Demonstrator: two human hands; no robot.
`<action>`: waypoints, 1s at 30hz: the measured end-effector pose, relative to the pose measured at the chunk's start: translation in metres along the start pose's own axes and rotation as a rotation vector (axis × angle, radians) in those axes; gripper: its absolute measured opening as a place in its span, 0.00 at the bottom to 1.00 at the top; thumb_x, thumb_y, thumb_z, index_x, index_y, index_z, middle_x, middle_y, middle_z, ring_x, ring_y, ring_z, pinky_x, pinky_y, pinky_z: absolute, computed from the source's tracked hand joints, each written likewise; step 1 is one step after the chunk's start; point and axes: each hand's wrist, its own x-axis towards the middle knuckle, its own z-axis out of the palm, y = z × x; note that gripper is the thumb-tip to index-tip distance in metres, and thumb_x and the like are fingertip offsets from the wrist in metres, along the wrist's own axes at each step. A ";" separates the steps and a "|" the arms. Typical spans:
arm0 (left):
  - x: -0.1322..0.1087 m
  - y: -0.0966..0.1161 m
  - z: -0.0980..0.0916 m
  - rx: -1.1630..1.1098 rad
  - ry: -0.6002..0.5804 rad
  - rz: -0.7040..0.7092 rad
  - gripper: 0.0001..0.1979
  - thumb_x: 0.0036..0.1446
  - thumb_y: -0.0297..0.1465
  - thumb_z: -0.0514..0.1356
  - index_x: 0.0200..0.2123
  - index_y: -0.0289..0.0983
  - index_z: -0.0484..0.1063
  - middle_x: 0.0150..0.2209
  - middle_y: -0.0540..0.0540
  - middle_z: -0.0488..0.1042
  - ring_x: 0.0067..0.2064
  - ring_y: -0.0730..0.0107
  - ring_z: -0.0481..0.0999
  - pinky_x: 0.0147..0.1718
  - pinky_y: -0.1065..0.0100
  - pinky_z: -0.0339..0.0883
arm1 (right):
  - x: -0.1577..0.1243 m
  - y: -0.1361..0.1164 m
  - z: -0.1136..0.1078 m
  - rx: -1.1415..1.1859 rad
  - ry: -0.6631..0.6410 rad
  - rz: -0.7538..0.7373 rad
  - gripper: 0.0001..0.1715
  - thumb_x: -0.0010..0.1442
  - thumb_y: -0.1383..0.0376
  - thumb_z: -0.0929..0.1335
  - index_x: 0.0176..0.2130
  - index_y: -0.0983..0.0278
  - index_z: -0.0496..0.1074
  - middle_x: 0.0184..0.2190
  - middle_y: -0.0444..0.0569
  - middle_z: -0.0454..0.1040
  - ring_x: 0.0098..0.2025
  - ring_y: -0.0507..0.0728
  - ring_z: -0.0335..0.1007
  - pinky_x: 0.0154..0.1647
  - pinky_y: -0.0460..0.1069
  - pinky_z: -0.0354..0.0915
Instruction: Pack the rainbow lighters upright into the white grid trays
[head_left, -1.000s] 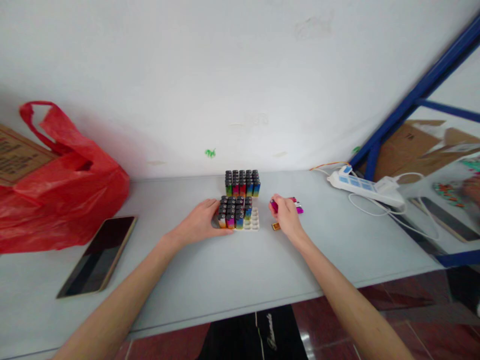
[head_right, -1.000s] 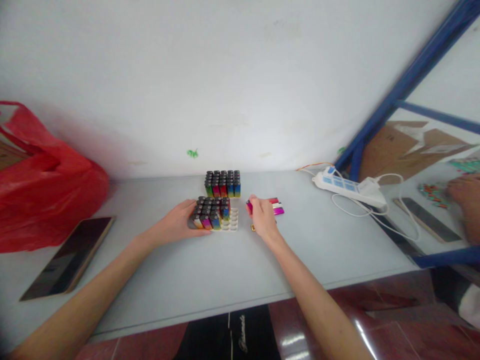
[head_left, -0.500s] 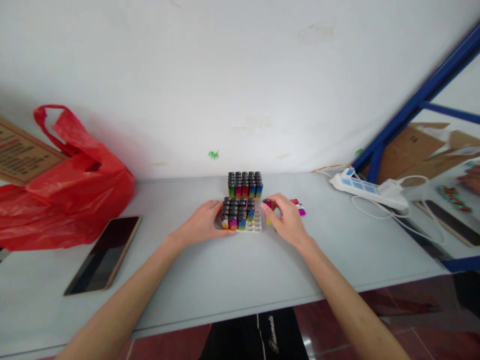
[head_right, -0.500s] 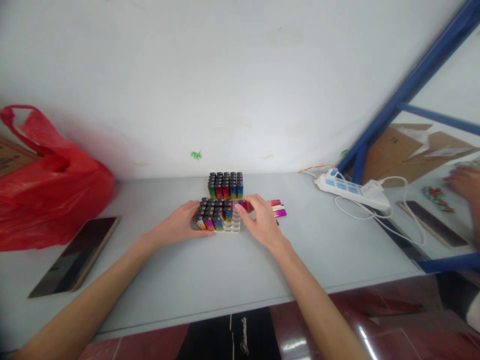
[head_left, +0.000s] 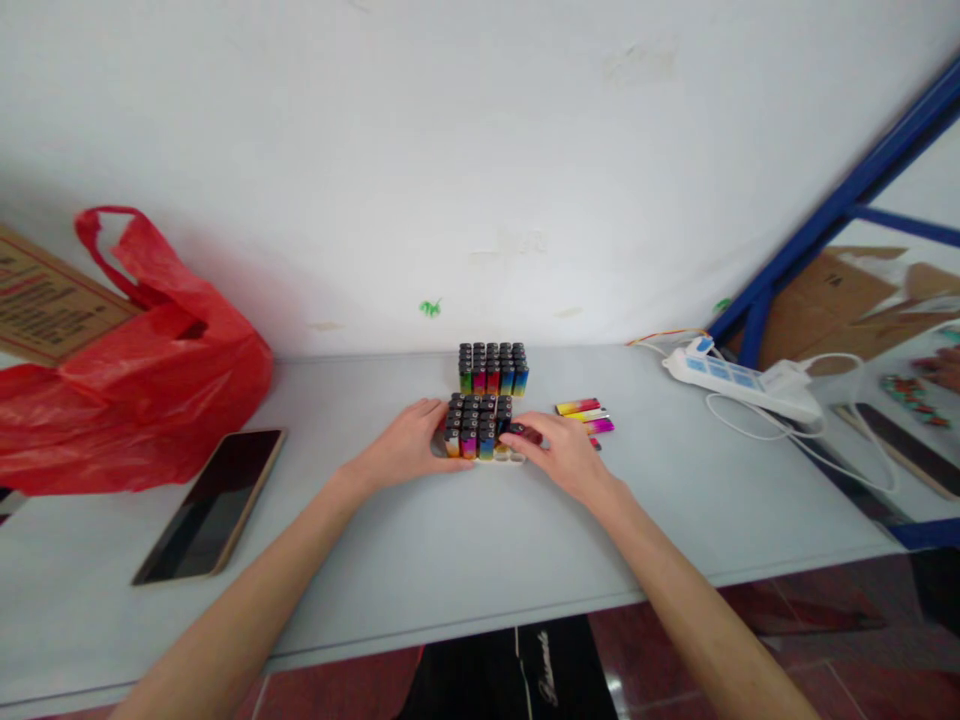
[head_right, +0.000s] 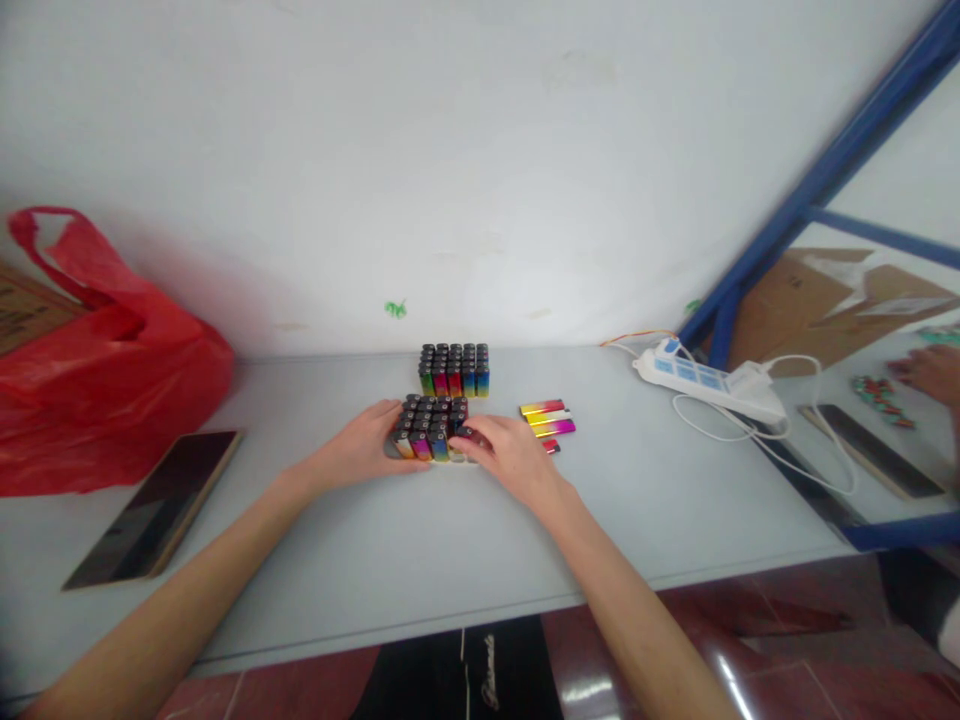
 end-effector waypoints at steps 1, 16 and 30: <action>0.000 0.000 0.000 -0.006 0.003 0.002 0.29 0.50 0.55 0.73 0.43 0.40 0.74 0.44 0.40 0.80 0.47 0.46 0.80 0.49 0.52 0.74 | 0.000 0.000 0.001 -0.051 -0.023 -0.016 0.17 0.75 0.52 0.70 0.42 0.61 0.81 0.34 0.49 0.84 0.32 0.58 0.78 0.35 0.50 0.65; 0.000 -0.004 0.001 0.004 -0.016 -0.009 0.28 0.53 0.56 0.71 0.42 0.40 0.73 0.46 0.40 0.80 0.49 0.47 0.80 0.50 0.54 0.74 | -0.009 0.052 -0.043 -0.267 0.210 0.172 0.19 0.78 0.59 0.61 0.50 0.63 0.79 0.45 0.58 0.82 0.48 0.65 0.77 0.53 0.57 0.68; 0.000 -0.001 -0.001 -0.006 -0.012 0.002 0.28 0.53 0.56 0.71 0.41 0.40 0.73 0.44 0.39 0.79 0.46 0.48 0.79 0.48 0.52 0.74 | -0.026 0.100 -0.058 -0.304 -0.080 0.352 0.19 0.74 0.60 0.68 0.58 0.61 0.81 0.46 0.57 0.82 0.47 0.64 0.78 0.54 0.57 0.70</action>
